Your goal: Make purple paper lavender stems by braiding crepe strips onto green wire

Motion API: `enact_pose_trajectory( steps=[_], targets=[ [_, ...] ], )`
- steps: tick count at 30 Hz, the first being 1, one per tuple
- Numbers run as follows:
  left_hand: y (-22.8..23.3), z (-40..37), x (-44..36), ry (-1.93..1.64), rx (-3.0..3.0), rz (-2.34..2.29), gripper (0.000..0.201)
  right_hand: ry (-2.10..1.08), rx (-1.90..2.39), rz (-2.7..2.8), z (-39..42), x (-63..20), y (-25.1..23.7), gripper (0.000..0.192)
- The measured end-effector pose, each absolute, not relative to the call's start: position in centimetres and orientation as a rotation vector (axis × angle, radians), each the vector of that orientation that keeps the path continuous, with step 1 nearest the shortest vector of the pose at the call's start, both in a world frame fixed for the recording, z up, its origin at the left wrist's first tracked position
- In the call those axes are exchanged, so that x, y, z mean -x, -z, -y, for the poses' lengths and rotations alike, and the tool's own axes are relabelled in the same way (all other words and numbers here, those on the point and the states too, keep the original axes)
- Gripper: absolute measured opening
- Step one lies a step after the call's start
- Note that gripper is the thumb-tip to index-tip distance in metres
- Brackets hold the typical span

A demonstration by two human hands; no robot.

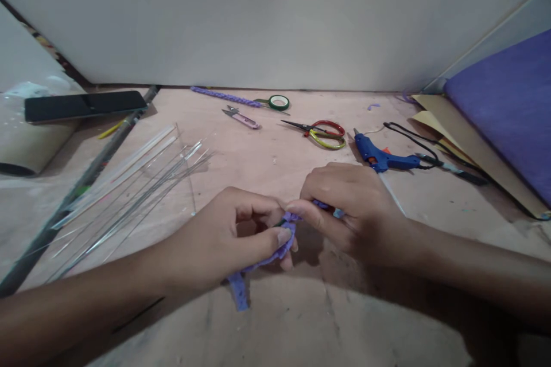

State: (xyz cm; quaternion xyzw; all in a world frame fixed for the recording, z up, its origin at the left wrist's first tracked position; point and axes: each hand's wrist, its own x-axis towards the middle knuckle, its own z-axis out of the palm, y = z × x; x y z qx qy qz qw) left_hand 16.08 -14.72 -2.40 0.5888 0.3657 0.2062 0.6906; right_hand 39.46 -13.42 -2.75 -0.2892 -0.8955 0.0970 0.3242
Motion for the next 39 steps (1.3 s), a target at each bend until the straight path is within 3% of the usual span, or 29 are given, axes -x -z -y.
enact_pose_trajectory(
  steps=[6,17,27,39],
  targets=[
    [3.1,14.9,-16.0,-0.484,-1.177,-0.753,0.016,-0.207,0.773,2.401,13.7,-39.4,2.5,0.034],
    [3.3,15.2,-15.8,-0.487,-1.128,-0.727,0.021,-0.292,0.842,2.303,14.4,-39.1,2.5,0.030],
    [3.4,15.5,-16.0,-0.470,-0.991,-0.710,0.026,-0.077,0.823,2.309,14.7,-39.0,2.6,0.038],
    [3.7,15.9,-16.1,-0.520,-0.813,-0.670,0.027,-0.115,0.771,2.349,14.6,-39.0,2.0,0.034]
  ],
)
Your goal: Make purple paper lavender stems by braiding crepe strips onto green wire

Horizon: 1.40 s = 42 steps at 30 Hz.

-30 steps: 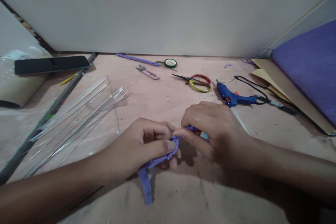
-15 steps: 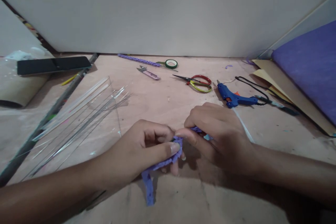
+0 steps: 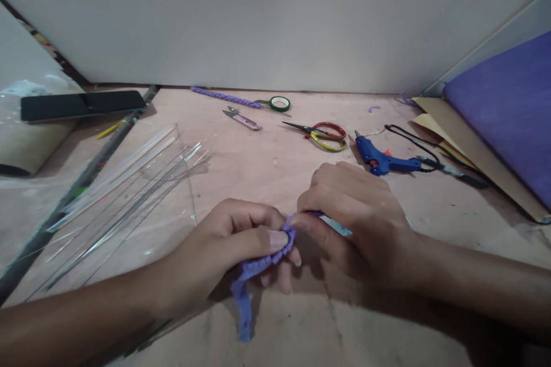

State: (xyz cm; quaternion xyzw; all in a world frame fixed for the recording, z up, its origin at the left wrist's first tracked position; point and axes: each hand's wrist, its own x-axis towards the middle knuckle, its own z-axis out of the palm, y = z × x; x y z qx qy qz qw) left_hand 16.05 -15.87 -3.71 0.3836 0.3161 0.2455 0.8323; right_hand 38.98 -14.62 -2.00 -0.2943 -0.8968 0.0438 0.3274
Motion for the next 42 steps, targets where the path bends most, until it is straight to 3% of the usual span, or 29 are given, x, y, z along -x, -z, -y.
enact_pose_trajectory(
  steps=[6,10,17,30,42],
  targets=[
    [3.5,15.9,-16.0,-0.495,-0.813,-0.713,0.035,-0.172,0.776,2.338,14.7,-39.0,2.0,0.024],
    [3.4,15.8,-16.0,-0.539,-0.908,-0.712,0.031,-0.440,0.767,2.302,14.4,-39.2,1.2,0.012],
    [2.9,15.7,-16.2,-0.593,-1.146,-0.846,0.025,-0.942,1.073,2.231,13.5,-39.8,-0.1,0.035],
    [2.7,15.4,-16.4,-0.526,-0.783,-0.770,0.036,-0.815,1.004,2.287,13.7,-39.9,-0.4,0.015],
    [3.3,15.7,-16.4,-0.511,-0.745,-0.764,0.036,-0.793,0.824,2.299,13.6,-40.2,-0.8,0.014]
  ],
)
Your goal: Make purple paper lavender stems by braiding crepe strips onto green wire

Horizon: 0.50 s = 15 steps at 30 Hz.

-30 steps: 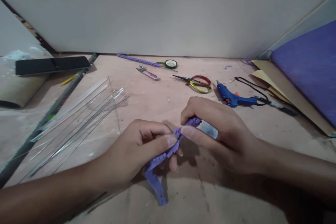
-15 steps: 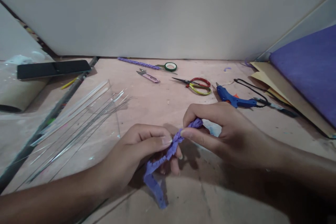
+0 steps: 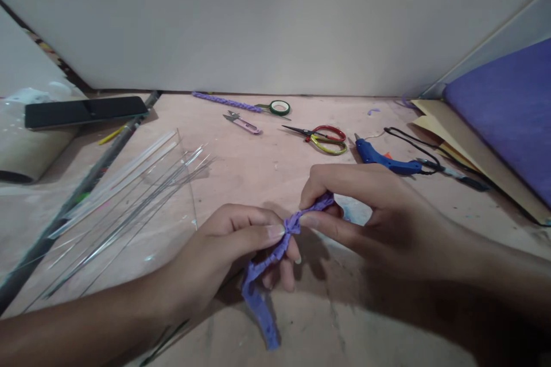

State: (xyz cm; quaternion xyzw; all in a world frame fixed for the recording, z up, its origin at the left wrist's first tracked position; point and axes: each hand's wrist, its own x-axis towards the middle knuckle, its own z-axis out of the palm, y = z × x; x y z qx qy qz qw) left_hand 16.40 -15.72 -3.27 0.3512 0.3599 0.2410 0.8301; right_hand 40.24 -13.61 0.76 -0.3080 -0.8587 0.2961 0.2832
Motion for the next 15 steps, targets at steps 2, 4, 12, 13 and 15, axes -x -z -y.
enact_pose_trajectory(
  steps=[2,4,12,13,15],
  targets=[
    [3.30,15.77,-16.29,-0.508,-0.765,-0.763,0.035,-0.804,0.803,2.298,13.62,-40.28,-0.79,0.013],
    [3.31,15.77,-16.20,-0.502,-0.776,-0.759,0.035,-0.819,0.782,2.289,13.58,-40.35,-0.67,0.012],
    [3.75,15.53,-16.22,-0.522,-0.784,-0.750,0.030,-0.866,0.823,2.258,13.17,-40.59,-0.10,0.009],
    [3.82,15.57,-16.20,-0.529,-0.802,-0.750,0.030,-0.894,0.844,2.244,13.17,-40.51,-0.23,0.009],
    [3.92,15.71,-16.13,-0.535,-0.833,-0.757,0.030,-0.987,0.923,2.206,13.22,-40.30,-0.56,0.009]
  ],
)
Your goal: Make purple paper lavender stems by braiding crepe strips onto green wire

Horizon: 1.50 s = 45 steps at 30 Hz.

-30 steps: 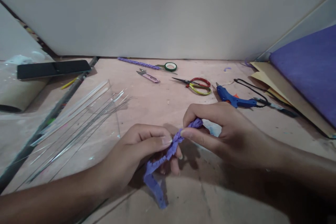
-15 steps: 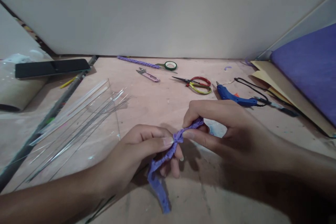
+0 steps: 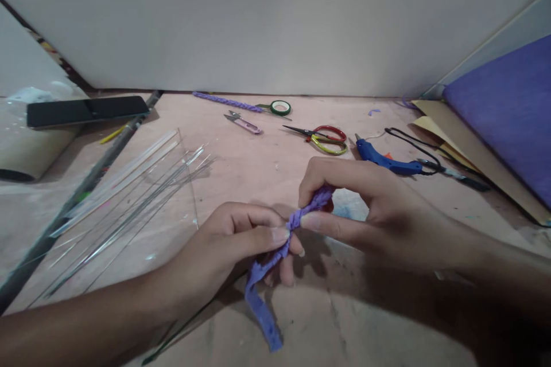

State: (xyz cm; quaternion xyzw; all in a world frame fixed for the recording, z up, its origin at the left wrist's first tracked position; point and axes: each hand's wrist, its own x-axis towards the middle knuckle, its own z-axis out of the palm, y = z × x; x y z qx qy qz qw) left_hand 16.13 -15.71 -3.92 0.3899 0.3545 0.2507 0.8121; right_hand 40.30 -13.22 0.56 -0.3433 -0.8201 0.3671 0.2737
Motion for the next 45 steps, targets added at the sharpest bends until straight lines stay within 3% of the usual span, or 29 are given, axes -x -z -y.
enact_pose_trajectory(
  steps=[3,7,17,35,45],
  targets=[
    [4.0,15.9,-16.1,-0.539,-0.881,-0.775,0.031,-1.078,1.087,2.174,13.3,-40.0,-0.8,0.025],
    [4.3,16.1,-16.1,-0.529,-0.894,-0.802,0.034,-0.943,1.220,2.210,13.2,-39.8,-0.3,0.039],
    [4.0,16.0,-16.2,-0.474,-0.980,-0.825,0.041,-0.820,1.245,2.261,13.0,-39.8,0.0,0.037],
    [3.1,16.1,-16.6,-0.430,-1.141,-0.853,0.037,-1.098,1.242,1.889,14.6,-38.0,1.1,0.040],
    [3.7,16.3,-16.5,-0.377,-1.024,-0.903,0.052,-0.763,1.201,2.101,14.4,-38.7,1.9,0.032]
  ],
)
